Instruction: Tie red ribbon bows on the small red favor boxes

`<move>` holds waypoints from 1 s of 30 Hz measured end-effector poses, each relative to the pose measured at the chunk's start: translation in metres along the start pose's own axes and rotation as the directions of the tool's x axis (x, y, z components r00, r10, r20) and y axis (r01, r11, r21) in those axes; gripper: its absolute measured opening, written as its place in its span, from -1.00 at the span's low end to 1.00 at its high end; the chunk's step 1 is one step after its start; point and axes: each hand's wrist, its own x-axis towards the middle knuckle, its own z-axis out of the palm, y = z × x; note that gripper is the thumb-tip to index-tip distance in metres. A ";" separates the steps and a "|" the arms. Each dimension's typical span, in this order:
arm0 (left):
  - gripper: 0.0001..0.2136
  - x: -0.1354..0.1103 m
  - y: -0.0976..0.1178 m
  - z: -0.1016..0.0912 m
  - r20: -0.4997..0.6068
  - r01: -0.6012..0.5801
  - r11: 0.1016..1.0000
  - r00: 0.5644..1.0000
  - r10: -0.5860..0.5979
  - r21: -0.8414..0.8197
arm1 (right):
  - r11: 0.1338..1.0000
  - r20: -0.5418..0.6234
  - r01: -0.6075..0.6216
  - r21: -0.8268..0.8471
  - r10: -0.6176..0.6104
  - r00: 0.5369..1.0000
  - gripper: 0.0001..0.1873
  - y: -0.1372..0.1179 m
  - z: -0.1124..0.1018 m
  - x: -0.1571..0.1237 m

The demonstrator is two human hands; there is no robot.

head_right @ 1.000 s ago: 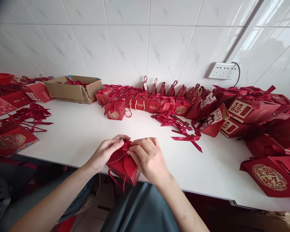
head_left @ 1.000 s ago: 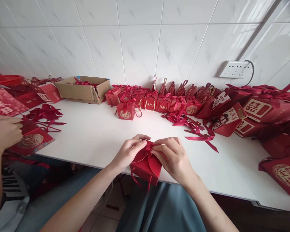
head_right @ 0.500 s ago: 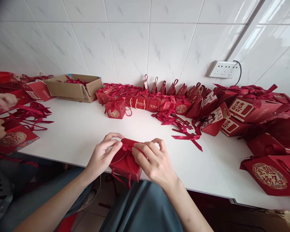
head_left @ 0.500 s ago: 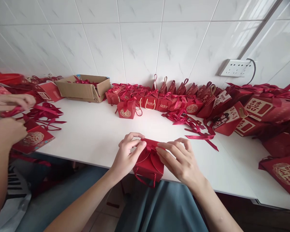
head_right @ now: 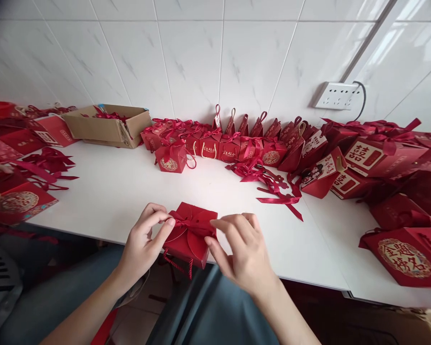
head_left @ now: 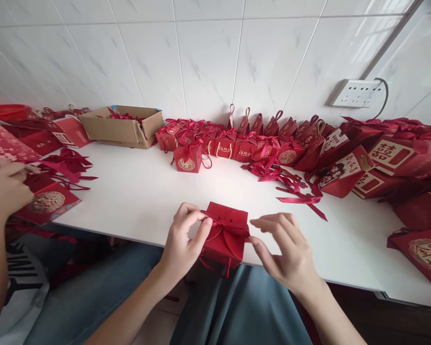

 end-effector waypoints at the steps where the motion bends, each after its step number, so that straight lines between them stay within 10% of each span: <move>1: -0.83 0.000 0.002 0.001 0.013 0.015 1.000 1.000 -0.015 -0.015 | 0.987 0.029 -0.145 0.070 0.143 0.989 -0.83 -0.006 0.000 0.000; 5: -0.82 -0.001 0.004 0.007 0.057 0.078 0.993 0.996 -0.073 -0.094 | 0.814 0.293 -0.558 0.161 0.501 0.815 -0.54 -0.023 0.003 0.001; 10: -0.83 -0.006 0.001 0.013 0.058 0.115 0.980 0.993 -0.107 -0.162 | 0.651 0.381 -0.730 0.209 0.633 0.674 -0.52 -0.025 0.013 0.007; 23: -0.87 -0.017 -0.004 0.019 -0.021 -0.094 0.996 0.995 0.094 0.011 | 0.532 0.417 -0.796 0.289 0.679 0.605 -0.58 -0.016 0.022 0.008; 30: -0.83 -0.016 -0.001 0.015 0.074 0.126 0.986 0.990 -0.119 -0.107 | 0.389 0.487 -0.788 0.478 0.629 0.606 -0.63 -0.010 0.023 0.003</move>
